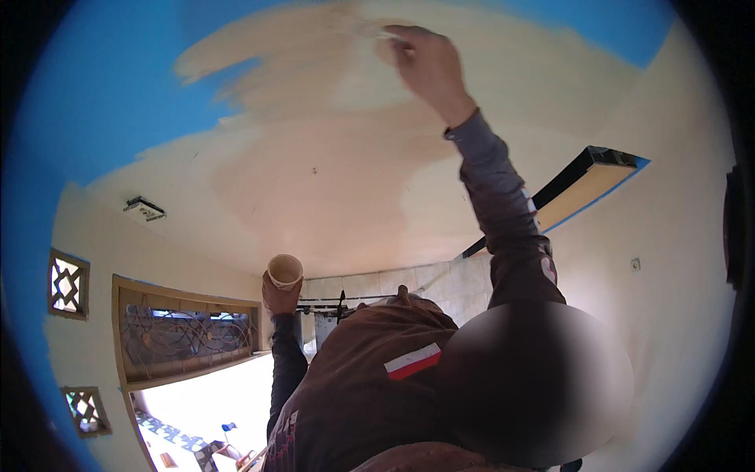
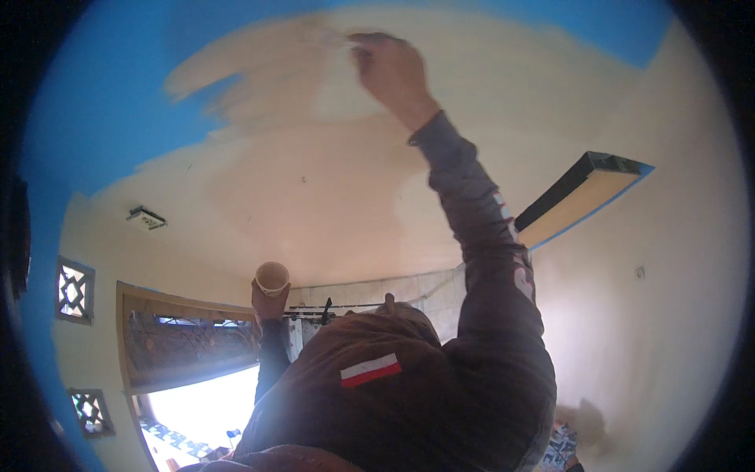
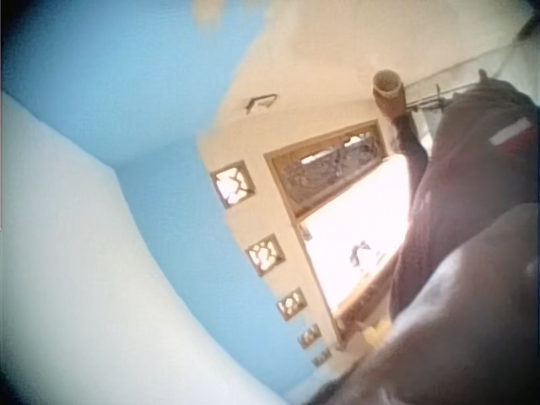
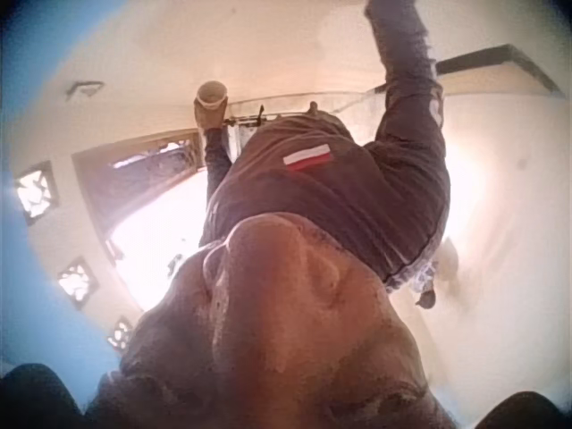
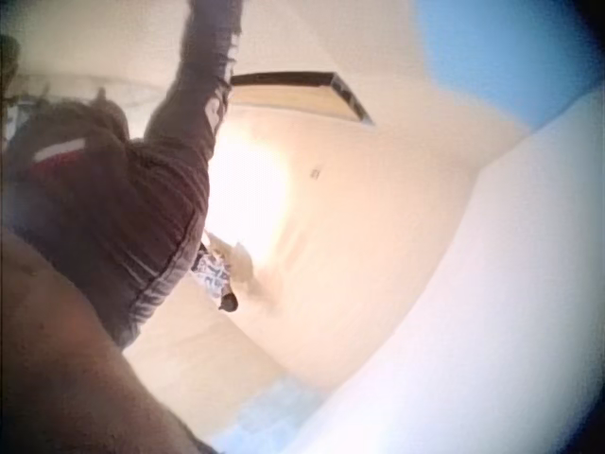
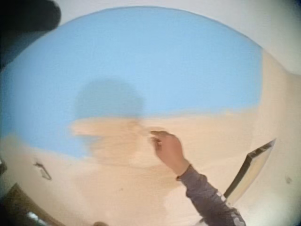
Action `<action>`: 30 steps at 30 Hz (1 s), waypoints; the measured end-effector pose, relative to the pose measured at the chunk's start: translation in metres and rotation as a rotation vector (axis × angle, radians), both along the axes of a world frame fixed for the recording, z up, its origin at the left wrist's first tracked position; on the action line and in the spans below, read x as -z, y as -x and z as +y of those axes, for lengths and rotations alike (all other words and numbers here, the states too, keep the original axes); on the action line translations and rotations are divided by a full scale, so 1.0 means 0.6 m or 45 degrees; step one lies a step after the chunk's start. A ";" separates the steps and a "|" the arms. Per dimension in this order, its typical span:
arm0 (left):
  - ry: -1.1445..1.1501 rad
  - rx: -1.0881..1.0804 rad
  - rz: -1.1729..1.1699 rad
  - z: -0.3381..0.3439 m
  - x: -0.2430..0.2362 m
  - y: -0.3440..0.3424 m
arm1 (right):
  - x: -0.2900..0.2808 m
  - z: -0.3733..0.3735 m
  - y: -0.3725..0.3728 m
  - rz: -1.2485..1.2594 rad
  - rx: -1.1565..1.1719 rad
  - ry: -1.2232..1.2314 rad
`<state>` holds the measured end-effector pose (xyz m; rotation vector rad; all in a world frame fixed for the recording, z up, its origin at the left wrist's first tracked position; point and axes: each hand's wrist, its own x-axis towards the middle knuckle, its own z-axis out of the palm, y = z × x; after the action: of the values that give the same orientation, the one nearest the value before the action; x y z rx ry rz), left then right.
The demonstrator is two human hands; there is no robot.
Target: The person paints a ceiling with white paint using a brush and a small container. They repeatedly dip the brush into the container and apply paint to the ceiling in broad strokes, gradually covering more area.
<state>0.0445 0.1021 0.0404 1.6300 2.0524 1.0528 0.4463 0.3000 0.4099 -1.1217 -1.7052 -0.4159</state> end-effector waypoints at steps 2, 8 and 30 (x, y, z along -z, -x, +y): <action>0.008 -0.032 0.028 -0.007 0.000 0.003 | -0.001 0.013 -0.067 0.032 0.010 0.112; 0.031 -0.039 0.056 -0.006 0.001 0.003 | -0.003 -0.002 -0.321 0.061 0.126 0.235; 0.036 0.030 -0.021 -0.005 0.000 0.004 | -0.026 -0.144 -0.432 0.060 1.535 -0.149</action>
<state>0.0422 0.0993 0.0406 1.6220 2.0236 1.0210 0.7056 0.2135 0.4253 -1.9565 -0.7657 -1.1770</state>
